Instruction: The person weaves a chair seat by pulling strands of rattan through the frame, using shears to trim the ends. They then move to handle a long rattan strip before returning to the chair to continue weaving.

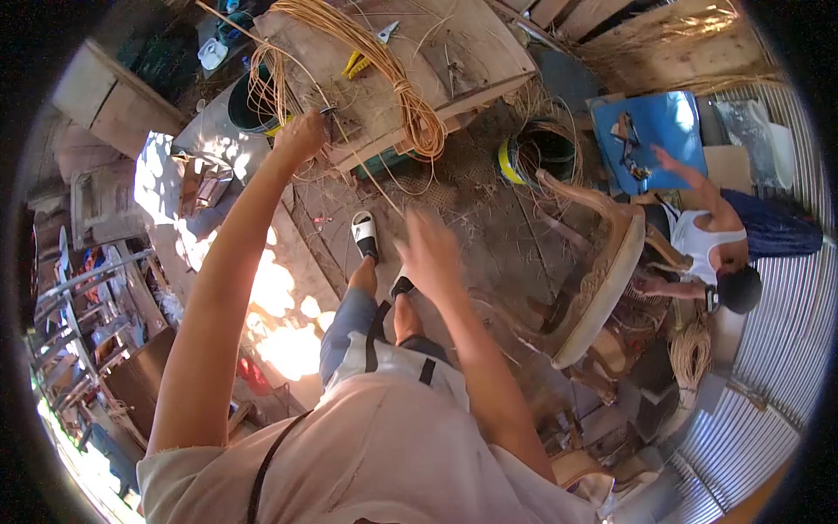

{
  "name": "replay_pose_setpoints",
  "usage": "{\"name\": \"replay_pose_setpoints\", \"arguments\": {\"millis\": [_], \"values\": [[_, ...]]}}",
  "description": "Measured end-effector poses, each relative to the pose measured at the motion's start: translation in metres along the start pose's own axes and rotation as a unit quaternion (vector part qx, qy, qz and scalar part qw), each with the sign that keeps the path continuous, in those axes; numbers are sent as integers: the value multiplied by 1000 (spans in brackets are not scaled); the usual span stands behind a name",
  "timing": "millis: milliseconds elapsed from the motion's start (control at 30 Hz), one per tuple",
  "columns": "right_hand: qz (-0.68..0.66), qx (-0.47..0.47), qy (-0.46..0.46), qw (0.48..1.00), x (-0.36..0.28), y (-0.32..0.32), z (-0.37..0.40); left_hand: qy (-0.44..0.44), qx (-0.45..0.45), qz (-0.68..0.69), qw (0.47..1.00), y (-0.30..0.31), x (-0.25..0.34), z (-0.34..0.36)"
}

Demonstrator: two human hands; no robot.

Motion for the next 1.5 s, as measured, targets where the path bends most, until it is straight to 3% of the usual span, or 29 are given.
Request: {"name": "replay_pose_setpoints", "arguments": {"millis": [33,67,133,167,233,267,300,367,533,633,733,833,933,1000,1033,1100,1167,1233,1333,1400,1433,1467,1500], "values": [[22,67,46,996,-21,7,-56,3,11,0,1000,3,2,3],[-42,-5,12,999,-23,-4,-106,7,15,-2,1000,0,1,9],[-112,11,-99,989,-6,-31,-167,17,3,3,1000,-5,1,3],[-111,10,-95,989,-3,-32,-178,26,-9,6,1000,-6,-2,0],[-228,-20,-148,962,8,-52,-189,25,-16,-1,1000,-3,-1,1],[-284,8,-123,951,8,-55,-188,21,-23,-8,999,-5,0,3],[-283,1,-119,952,8,-59,-187,28,-23,-4,999,-8,-3,3],[-274,94,-118,950,13,-49,-175,19,-8,-4,1000,-6,-1,3],[-311,57,-113,942,17,-58,-175,45,-23,13,999,-3,-1,2],[-400,50,-106,909,14,-57,-180,42,-5,7,999,-2,-2,0],[-215,73,-67,972,1,-25,-144,19,-18,-10,1000,-7,-1,0],[-265,62,-46,961,13,-40,-79,26,-24,15,999,3,5,9],[-312,16,-104,944,10,-29,-69,27,-2,25,999,-3,-2,3],[-139,-141,-165,966,17,-38,-79,9,3,24,1000,-11,-7,-7],[-132,-144,-161,967,6,-21,-94,-6,3,20,1000,-10,-9,-7],[-96,35,-47,994,-34,48,-141,5,4,21,1000,-11,-11,-7],[-91,56,32,994,-79,78,-216,-3,8,24,1000,-8,-10,-5],[-33,74,95,992,-94,56,-308,7,-21,-7,1000,-9,-12,-7],[82,-12,55,995,-101,18,-400,5,-33,-57,998,-11,-13,-5],[-128,-93,77,984,-112,0,-436,11,-33,-52,998,-10,-18,-4],[-122,-100,77,985,-123,2,-453,3,-52,-40,998,-12,-18,-7],[-288,-157,97,940,-139,-1,-474,-6,-72,-29,997,-15,-18,-9],[-445,-208,112,864,-159,1,-494,-4,-72,-22,997,-17,-19,-10]]}}
Point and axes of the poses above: each hand's wrist, its own z-axis away from the middle knuckle, its own y-axis out of the back of the hand, x = y × z, the point moved 8 cm from there along -z, towards the middle knuckle, and after that the axes turned 12 degrees about -x, right-handed, at the moved point
